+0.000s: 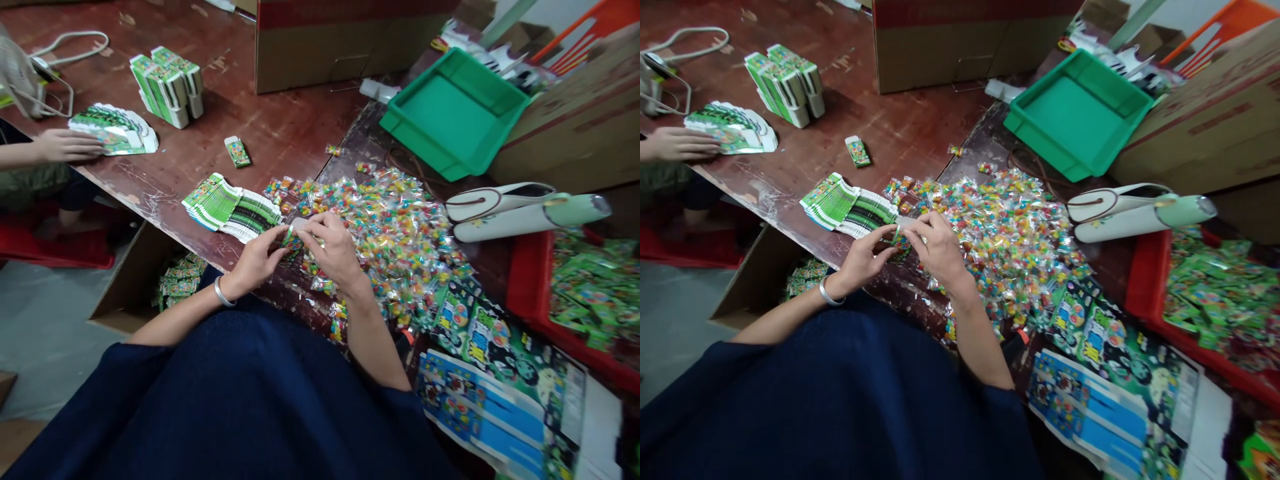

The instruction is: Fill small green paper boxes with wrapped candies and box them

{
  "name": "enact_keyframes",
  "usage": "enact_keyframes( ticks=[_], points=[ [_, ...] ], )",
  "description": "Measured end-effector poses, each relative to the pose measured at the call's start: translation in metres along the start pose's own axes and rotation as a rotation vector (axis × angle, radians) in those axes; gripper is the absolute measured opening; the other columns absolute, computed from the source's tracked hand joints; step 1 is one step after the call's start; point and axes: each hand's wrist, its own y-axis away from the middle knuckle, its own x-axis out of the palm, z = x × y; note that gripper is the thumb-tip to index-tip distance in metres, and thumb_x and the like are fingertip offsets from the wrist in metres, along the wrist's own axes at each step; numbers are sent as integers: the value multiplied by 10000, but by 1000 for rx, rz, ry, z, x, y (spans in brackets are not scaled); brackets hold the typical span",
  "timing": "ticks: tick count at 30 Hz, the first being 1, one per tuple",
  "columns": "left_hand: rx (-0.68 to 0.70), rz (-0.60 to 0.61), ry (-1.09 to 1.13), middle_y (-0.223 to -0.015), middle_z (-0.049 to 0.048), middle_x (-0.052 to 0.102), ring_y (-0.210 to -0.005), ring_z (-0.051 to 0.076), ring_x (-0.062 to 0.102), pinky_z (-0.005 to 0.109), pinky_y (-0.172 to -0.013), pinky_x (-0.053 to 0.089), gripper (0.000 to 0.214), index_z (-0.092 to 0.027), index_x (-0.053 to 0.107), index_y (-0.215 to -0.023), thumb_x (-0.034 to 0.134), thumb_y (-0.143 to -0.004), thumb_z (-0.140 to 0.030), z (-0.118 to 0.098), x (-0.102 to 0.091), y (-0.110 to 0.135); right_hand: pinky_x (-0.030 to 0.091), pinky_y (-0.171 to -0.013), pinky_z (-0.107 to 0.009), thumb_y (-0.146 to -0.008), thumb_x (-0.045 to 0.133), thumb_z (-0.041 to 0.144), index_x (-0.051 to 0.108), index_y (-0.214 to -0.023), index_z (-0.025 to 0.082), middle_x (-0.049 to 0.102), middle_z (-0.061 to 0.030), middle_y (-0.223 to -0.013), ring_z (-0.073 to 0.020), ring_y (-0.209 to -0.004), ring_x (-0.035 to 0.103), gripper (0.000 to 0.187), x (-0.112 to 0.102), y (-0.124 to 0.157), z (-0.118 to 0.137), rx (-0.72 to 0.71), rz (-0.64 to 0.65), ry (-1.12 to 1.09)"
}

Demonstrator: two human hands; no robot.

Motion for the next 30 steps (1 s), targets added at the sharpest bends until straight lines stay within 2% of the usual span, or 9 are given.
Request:
enact_keyframes(
  ticks=[5,7,12,16,21,23,25,28,30],
  points=[
    [-40,-9,123,-1040,56,691,-822,145,695,259,-744,629,566,-224,534,-1496,679,-954,-161,-5,1,-2,569,-950,-436,-996,695,364,774,-989,278,675,-62,-1114,-240,-1091,668,116,6,5,-7,89,-142,-201],
    [-42,4,163,-1057,55,683,-850,148,693,260,-751,620,533,-235,554,-1478,682,-963,-182,-7,0,-3,578,-922,-420,-996,691,371,768,-965,276,696,-55,-1086,-236,-1073,681,126,10,10,-8,141,-201,-278],
    [-100,73,295,-1104,72,687,-916,170,684,276,-769,598,423,-232,599,-1398,686,-985,-250,-10,-1,-4,596,-831,-356,-944,753,419,771,-1037,282,722,-45,-1089,-210,-989,712,167,23,22,-8,246,-182,-472],
    [-108,113,344,-1104,67,682,-952,181,654,271,-767,562,326,-224,638,-1254,736,-957,-316,-11,-3,-11,596,-949,-390,-890,809,428,797,-988,281,725,-59,-1216,-241,-1139,716,177,33,28,-9,336,-306,-637],
    [-148,155,389,-978,39,654,-828,156,604,240,-672,524,294,-201,653,-1146,768,-930,-363,-6,-3,-12,529,-1093,-448,-911,787,413,815,-911,264,770,-58,-1211,-265,-1185,713,152,34,27,-12,357,-177,-724],
    [-149,123,356,-997,44,647,-864,162,629,242,-692,548,304,-205,640,-1196,755,-935,-310,-5,-1,-9,542,-1032,-424,-915,775,417,802,-890,255,781,-53,-1127,-251,-1102,722,166,32,26,-10,380,-146,-666],
    [-115,85,296,-1058,54,653,-904,162,666,259,-751,586,380,-224,598,-1312,714,-949,-220,-5,3,-4,562,-880,-380,-914,763,435,756,-830,241,760,-32,-929,-215,-894,708,212,32,24,-8,440,-141,-621],
    [16,70,194,-1155,71,680,-968,166,711,296,-846,618,500,-252,529,-1434,645,-966,-118,-5,6,0,523,-715,-326,-906,752,447,675,-756,233,648,15,-701,-168,-687,611,272,32,22,-4,523,-156,-601],
    [126,50,105,-1216,90,696,-1049,188,712,326,-897,618,487,-246,550,-1422,633,-969,-88,-5,6,1,506,-683,-312,-911,743,453,665,-753,234,631,19,-690,-163,-679,599,281,29,20,-2,507,-149,-576]
  ],
)
